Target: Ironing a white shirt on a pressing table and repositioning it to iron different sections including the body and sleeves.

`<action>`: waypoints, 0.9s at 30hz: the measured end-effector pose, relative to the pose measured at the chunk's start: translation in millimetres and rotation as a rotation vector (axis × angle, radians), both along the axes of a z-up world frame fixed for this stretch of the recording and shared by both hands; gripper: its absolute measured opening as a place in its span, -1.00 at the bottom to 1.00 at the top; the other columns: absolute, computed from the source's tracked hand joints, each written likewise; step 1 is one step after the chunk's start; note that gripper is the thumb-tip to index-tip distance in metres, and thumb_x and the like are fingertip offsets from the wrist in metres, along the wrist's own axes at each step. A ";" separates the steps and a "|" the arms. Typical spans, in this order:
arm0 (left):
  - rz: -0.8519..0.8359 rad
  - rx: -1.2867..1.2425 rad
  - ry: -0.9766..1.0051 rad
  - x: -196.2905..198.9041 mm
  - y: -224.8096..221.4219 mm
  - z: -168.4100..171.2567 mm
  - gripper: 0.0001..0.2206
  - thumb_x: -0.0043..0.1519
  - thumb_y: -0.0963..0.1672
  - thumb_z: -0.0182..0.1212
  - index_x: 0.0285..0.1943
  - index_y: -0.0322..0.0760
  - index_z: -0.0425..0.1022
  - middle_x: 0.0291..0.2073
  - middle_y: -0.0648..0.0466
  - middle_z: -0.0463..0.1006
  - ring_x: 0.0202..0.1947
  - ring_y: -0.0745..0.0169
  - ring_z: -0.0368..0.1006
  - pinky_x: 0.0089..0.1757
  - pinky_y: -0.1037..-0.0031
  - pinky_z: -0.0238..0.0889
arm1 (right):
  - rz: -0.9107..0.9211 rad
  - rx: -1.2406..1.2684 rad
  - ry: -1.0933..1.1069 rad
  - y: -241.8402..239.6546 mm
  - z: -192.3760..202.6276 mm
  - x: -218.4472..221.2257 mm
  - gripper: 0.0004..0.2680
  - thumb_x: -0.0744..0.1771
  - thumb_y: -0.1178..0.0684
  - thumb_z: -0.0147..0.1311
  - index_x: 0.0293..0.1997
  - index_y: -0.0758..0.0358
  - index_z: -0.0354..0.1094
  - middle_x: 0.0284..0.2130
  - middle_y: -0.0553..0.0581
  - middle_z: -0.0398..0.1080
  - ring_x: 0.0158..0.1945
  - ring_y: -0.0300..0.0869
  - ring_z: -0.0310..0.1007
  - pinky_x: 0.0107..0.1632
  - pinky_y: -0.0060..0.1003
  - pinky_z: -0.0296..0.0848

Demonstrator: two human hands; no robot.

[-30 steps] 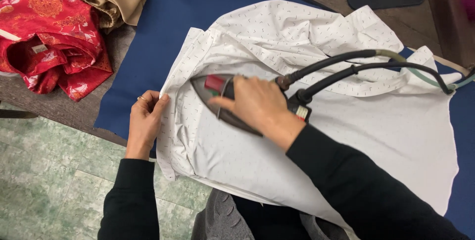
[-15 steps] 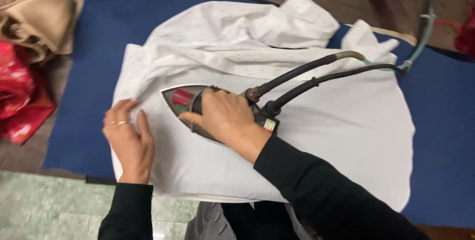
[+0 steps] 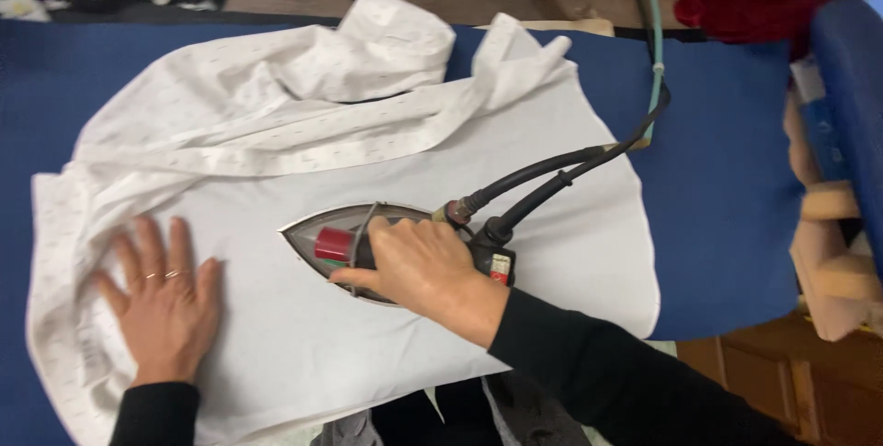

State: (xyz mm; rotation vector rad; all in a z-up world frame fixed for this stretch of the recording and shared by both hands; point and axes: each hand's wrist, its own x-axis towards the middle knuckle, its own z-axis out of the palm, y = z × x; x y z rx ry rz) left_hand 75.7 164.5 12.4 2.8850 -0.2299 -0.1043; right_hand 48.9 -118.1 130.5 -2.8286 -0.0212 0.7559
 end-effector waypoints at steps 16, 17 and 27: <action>0.038 -0.047 -0.002 -4.0 -4.3 1.4 -0.35 0.29 0.13 -0.41 0.51 -0.20 -0.04 0.49 -0.15 -0.14 0.44 -0.31 -0.31 0.19 -0.31 -0.51 | -0.279 -0.204 0.123 -209.5 29.8 -28.0 -0.51 0.20 -0.53 -0.04 -0.11 0.08 0.37 -0.43 0.24 0.49 -0.35 0.10 0.50 -0.37 -0.03 0.39; 0.039 -0.044 -0.001 -4.1 -3.7 1.0 -0.35 0.29 0.13 -0.41 0.51 -0.20 -0.04 0.49 -0.15 -0.14 0.44 -0.31 -0.31 0.19 -0.31 -0.51 | -0.277 -0.201 0.125 -223.2 28.3 -29.9 -0.51 0.20 -0.53 -0.04 -0.11 0.08 0.37 -0.43 0.24 0.49 -0.35 0.10 0.50 -0.37 -0.03 0.39; -0.037 -0.024 -0.284 2.5 11.4 6.3 -0.54 0.31 -0.14 -0.02 0.35 -0.59 0.25 0.32 -0.37 0.15 0.26 -0.40 0.03 0.11 -0.14 -0.12 | -0.691 -0.166 0.033 -330.3 19.0 -68.9 -0.60 0.26 -0.39 0.04 -0.48 0.20 0.26 -0.57 0.18 0.34 -0.44 0.00 0.31 -0.38 -0.15 0.17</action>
